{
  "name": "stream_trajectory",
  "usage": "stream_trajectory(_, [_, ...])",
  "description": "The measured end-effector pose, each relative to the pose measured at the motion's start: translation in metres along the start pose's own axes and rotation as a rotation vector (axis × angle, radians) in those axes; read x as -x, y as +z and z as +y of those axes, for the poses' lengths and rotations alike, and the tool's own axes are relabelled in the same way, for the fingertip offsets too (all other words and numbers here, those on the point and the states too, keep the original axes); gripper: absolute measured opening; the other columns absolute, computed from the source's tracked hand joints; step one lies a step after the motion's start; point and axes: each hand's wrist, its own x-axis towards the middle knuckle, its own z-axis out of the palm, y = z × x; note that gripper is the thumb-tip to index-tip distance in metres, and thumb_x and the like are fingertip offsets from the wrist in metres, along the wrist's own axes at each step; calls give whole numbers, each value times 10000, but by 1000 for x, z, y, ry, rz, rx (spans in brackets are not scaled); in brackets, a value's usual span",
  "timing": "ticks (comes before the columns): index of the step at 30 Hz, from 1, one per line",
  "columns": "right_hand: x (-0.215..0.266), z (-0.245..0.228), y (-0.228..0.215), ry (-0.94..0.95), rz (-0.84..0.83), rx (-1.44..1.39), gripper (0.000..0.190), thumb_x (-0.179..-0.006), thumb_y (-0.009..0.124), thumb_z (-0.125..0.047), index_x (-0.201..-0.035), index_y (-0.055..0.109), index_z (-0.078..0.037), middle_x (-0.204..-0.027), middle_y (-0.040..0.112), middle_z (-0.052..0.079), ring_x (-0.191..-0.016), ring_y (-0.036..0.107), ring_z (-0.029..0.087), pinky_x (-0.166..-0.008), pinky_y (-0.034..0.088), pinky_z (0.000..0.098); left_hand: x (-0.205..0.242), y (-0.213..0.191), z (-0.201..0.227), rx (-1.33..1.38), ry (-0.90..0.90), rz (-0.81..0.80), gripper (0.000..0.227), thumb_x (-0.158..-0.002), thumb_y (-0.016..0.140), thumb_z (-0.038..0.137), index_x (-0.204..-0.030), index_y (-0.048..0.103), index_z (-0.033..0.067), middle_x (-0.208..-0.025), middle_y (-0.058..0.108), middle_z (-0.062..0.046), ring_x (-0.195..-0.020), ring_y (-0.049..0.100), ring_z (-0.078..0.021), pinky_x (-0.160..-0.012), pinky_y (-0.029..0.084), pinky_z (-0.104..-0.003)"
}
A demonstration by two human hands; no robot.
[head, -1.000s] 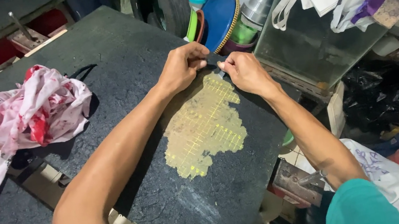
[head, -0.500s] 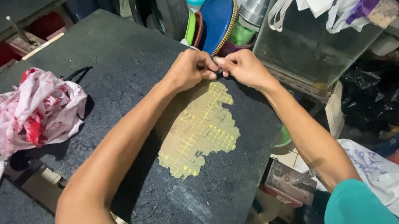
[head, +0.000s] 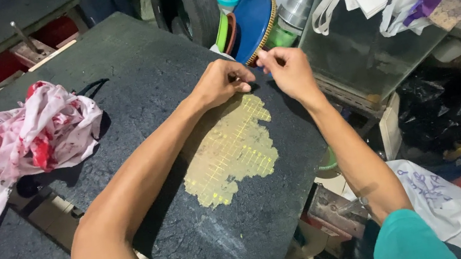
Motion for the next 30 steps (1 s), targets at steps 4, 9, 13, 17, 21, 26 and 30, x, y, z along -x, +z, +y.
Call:
stream_trajectory(4, [7,-5,-2,20,-108,52,204,-974,746,-305,-823,792,-176,-691,732,37,-668,658,155,-642,494,290,0,3,-1,17,30,5,177,-774,899,137,-917,805,182,-810,774,-88,-862,753,-273,-815,577,-413])
stream_trajectory(9, [5,3,4,65,-300,127,174,-951,689,-230,-848,805,-153,-827,773,77,-793,694,203,-704,516,355,8,-2,7,-37,48,53,196,-734,939,151,-886,816,161,-723,747,-81,-758,741,-246,-744,587,-374])
stream_trajectory(13, [17,-26,1,59,-320,106,143,-944,710,-179,-922,809,-79,-877,769,160,-882,712,280,-754,530,400,8,-1,-2,-10,48,82,285,-706,948,118,-866,713,110,-736,712,-90,-750,708,-272,-718,567,-410])
stream_trajectory(17, [11,-14,10,155,-303,147,168,-881,809,-327,-925,826,-166,-777,757,54,-753,692,191,-662,504,309,8,-13,2,-137,109,105,388,-707,956,134,-837,593,93,-737,626,-100,-765,668,-327,-702,531,-433])
stream_trajectory(21, [1,-16,13,227,-335,105,230,-806,873,-359,-904,823,-157,-735,725,30,-725,627,155,-663,479,287,16,-22,17,-260,104,101,430,-702,963,125,-800,544,123,-716,582,-19,-732,640,-271,-683,521,-389])
stream_trajectory(26, [4,-38,14,172,-420,310,172,-879,793,-286,-928,820,-124,-810,739,119,-852,685,300,-722,518,386,17,-46,-22,-118,126,112,598,-607,1025,275,-1005,619,88,-782,673,-94,-759,661,-310,-710,538,-433])
stream_trajectory(30, [18,-72,16,117,-523,500,588,-1092,625,-197,-566,378,-108,-586,447,28,-532,504,186,-574,382,395,23,-70,-27,-260,96,251,564,-753,929,431,-984,559,74,-808,623,-73,-703,578,-174,-593,489,-329])
